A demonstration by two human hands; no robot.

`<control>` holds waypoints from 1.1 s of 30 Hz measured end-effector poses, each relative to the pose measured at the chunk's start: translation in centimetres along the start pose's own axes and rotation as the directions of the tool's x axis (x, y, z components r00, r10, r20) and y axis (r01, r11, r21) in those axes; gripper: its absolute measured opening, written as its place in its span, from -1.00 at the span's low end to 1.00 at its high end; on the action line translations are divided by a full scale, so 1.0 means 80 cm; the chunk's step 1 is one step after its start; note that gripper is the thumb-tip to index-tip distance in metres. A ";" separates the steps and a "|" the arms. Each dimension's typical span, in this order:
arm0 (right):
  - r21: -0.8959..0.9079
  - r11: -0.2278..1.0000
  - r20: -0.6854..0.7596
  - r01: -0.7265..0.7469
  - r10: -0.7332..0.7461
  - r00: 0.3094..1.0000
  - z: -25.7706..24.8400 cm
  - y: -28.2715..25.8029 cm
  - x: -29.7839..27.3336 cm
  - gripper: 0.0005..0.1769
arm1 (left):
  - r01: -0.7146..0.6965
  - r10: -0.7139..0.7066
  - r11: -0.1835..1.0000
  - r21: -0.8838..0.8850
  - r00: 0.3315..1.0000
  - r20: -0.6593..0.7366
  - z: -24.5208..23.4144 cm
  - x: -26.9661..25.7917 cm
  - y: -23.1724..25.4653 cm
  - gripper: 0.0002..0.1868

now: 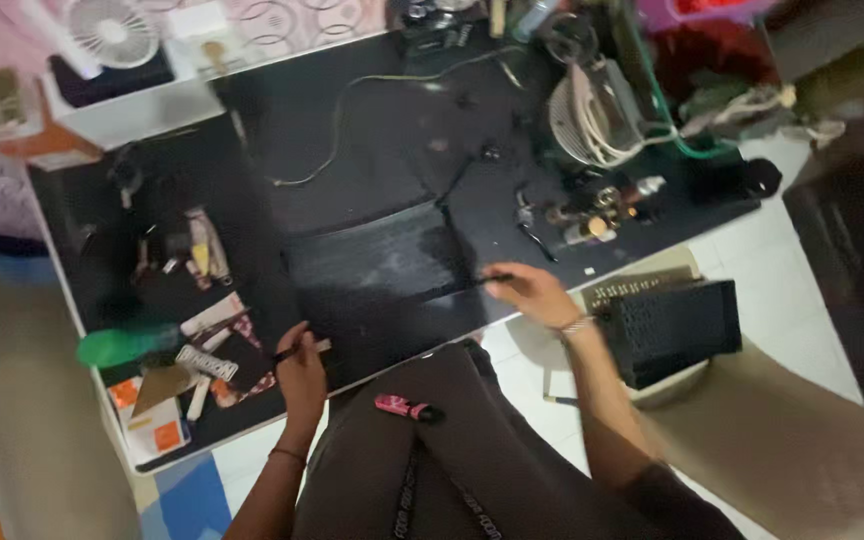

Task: The person assembles a black perforated plastic tray by inserting black plastic rods into its slots. They repeatedly pick up the tray, insert rods, and place the tray on a nearby chair. The person also uses a pink handheld device to measure the tray.

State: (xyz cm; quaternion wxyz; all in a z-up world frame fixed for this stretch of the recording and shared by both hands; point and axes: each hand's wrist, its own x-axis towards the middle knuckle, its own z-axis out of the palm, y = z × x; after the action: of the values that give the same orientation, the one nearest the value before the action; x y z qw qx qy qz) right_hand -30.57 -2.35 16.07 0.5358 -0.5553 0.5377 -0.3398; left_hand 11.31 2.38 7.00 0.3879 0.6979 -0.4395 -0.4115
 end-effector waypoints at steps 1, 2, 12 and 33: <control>-0.008 1.000 -0.093 0.024 -0.025 0.995 0.016 0.005 0.004 -0.61 | -0.072 0.074 0.997 0.035 0.995 -0.060 0.005 0.003 -0.008 -0.65; -0.018 0.999 -0.186 0.046 -0.048 0.981 0.027 0.008 0.009 -0.67 | -0.143 0.150 0.987 0.072 0.982 -0.117 0.006 0.003 -0.015 -0.62; 0.065 0.964 -0.520 -0.257 0.253 0.816 -0.121 0.197 -0.153 -0.74 | 0.108 -0.081 0.965 0.238 0.989 -0.120 0.131 -0.106 0.009 -0.51; -0.505 0.324 -0.558 -0.800 0.584 0.589 -0.254 0.375 -0.277 -0.66 | 0.191 -0.309 0.908 0.373 0.906 0.288 0.293 -0.247 0.096 -0.58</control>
State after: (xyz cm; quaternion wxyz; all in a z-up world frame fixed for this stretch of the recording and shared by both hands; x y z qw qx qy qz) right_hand -61.19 18.82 -4.42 0.2857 -0.3748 0.8773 0.0913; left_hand -17.81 14.20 10.10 0.1240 0.7230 -0.4692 -0.4916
